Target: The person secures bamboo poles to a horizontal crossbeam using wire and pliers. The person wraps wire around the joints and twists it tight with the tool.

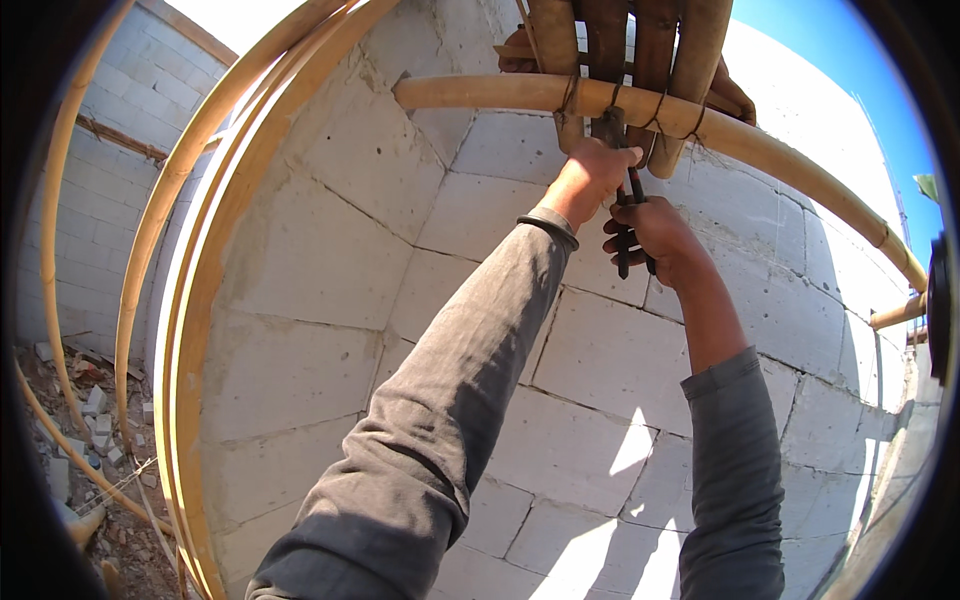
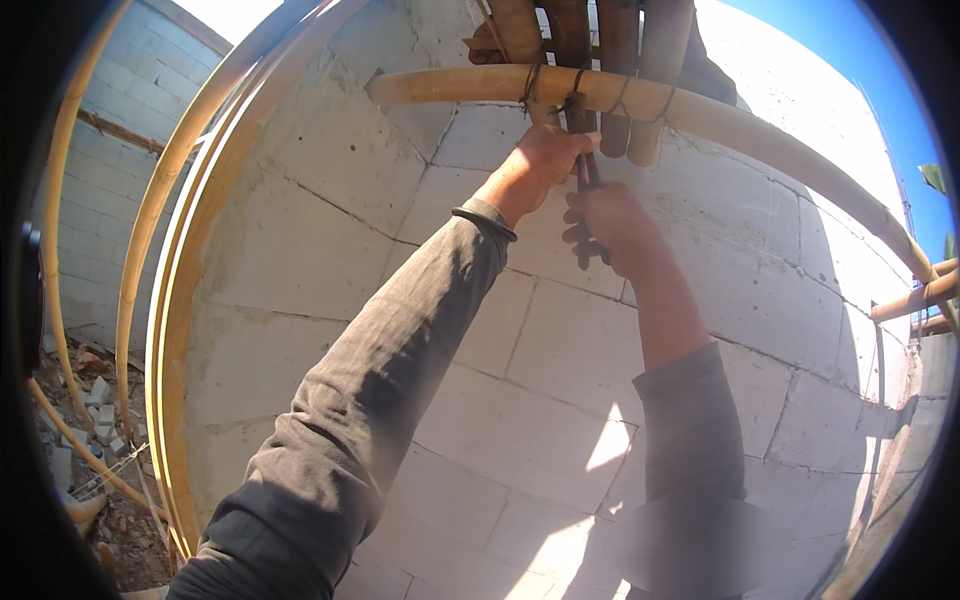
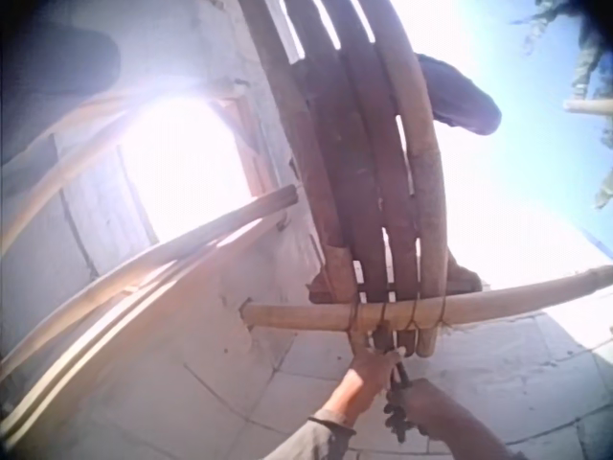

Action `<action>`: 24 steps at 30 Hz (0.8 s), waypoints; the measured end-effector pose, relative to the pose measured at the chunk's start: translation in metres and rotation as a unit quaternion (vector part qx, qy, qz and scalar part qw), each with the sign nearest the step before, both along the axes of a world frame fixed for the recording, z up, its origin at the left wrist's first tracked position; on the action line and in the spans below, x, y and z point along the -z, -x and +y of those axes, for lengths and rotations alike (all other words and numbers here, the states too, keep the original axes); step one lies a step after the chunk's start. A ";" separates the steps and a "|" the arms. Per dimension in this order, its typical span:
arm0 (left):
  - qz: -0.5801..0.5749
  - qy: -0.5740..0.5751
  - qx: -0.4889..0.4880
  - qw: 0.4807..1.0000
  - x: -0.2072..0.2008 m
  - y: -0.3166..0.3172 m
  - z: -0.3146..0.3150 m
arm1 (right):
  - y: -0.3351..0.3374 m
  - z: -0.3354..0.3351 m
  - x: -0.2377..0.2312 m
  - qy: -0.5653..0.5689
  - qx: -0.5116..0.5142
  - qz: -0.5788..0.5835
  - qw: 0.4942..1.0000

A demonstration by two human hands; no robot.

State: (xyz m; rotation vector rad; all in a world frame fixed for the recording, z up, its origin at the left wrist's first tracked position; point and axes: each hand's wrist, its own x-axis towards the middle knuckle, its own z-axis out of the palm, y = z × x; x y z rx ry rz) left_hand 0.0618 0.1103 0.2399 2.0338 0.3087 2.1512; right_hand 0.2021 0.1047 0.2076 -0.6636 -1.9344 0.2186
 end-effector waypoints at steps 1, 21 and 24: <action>-0.003 0.010 0.017 1.000 0.001 -0.001 -0.001 | -0.004 0.004 -0.003 0.000 0.009 -0.005 1.000; -0.058 -0.054 0.056 0.995 0.001 -0.038 0.002 | -0.046 -0.002 -0.029 -0.052 -0.014 -0.100 0.994; -0.091 -0.062 0.046 0.993 -0.002 -0.041 0.005 | -0.045 -0.007 -0.030 -0.044 -0.024 -0.102 0.994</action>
